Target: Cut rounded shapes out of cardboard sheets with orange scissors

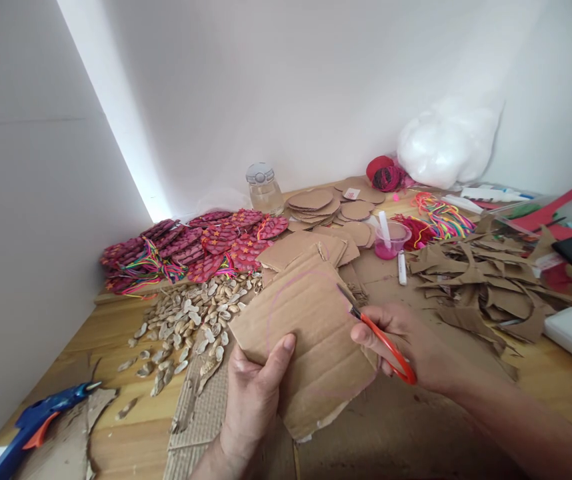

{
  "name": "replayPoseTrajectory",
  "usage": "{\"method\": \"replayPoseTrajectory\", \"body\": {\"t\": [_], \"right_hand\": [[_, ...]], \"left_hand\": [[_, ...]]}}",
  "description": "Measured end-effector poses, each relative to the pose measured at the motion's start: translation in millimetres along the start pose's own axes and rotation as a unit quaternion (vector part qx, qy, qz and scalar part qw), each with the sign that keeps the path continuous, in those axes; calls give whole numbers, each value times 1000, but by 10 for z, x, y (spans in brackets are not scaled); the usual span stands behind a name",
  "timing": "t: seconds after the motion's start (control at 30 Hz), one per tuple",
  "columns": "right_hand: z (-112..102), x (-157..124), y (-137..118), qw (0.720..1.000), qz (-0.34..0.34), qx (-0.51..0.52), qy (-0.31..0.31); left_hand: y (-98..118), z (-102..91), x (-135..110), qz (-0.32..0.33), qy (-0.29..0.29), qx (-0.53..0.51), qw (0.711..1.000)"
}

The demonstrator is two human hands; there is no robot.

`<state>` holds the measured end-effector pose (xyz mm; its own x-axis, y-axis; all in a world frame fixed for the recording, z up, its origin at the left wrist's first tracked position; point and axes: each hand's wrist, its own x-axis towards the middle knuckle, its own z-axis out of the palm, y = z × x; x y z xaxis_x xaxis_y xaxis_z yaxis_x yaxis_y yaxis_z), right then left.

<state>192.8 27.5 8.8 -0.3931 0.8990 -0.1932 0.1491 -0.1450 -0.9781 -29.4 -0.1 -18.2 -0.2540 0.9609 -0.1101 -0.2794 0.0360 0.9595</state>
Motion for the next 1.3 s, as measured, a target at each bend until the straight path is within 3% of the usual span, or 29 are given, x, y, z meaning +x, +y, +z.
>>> {"method": "replayPoseTrajectory", "body": {"t": [0.43,0.7,1.13,1.3], "right_hand": [[7,6,20,1000,1,-7,-2],[-43,-6,-22,999,-27,-12,-26],[-76,-4,55,1000,-13,-4,-25],[-46,1,11,1000,-17,11,-23]], "left_hand": [[-18,-24,5,2,4,-2,1000],[25,1,13,-30,-11,3,999],[45,-29,9,4,1,72,997],[8,-1,-17,-9,10,20,1000]]}}
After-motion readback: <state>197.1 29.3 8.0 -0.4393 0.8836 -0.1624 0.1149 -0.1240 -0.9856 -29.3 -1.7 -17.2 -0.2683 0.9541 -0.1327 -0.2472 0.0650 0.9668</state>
